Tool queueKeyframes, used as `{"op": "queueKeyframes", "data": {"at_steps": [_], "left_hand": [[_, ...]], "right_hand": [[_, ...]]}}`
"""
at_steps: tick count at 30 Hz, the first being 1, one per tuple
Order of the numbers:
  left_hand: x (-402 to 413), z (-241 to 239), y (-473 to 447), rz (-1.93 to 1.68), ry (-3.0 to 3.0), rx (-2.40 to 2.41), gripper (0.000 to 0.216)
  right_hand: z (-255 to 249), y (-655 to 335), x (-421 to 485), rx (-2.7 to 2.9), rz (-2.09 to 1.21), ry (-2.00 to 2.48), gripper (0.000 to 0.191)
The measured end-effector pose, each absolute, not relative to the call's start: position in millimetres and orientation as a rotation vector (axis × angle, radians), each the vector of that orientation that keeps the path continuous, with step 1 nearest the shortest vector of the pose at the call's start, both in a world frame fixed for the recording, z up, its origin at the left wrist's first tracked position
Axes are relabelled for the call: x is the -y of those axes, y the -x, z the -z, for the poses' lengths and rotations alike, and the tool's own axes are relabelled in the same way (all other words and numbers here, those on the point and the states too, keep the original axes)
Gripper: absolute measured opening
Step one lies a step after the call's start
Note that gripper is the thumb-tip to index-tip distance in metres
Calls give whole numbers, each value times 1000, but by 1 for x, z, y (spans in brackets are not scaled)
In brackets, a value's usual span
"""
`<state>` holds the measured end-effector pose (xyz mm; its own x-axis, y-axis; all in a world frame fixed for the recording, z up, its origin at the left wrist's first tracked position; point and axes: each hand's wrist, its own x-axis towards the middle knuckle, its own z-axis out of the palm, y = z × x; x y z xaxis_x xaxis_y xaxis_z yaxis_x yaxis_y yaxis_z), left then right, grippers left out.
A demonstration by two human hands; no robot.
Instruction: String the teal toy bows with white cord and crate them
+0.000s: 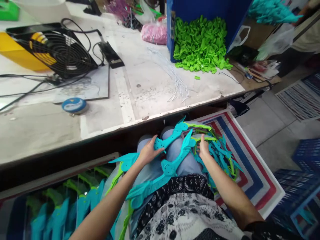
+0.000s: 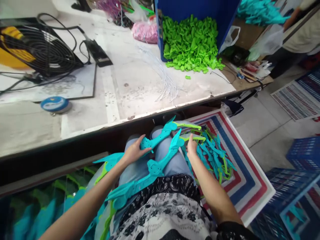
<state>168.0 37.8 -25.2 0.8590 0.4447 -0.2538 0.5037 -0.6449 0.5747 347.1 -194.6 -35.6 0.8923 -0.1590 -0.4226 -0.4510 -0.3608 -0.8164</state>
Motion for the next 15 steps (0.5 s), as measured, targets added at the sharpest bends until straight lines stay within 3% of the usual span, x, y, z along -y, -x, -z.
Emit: {"op": "queueKeyframes", "data": {"at_steps": [5,7,10,15], "left_hand": [[-38,30,-167,67,-2345,-673,77],[-36,30,-168,65,-2362,-669,74],[-31,30,-168,2,-2419,-654,67],[-17,29,-165,-134,-2597,-688,60]], "right_hand": [[-42,-397,203,219,-73,2499,35],[-74,-428,183,578,-401,2614,34],[-108,-474,135,990,-871,2428,30],[-118,-573,36,917,-27,2432,21]]}}
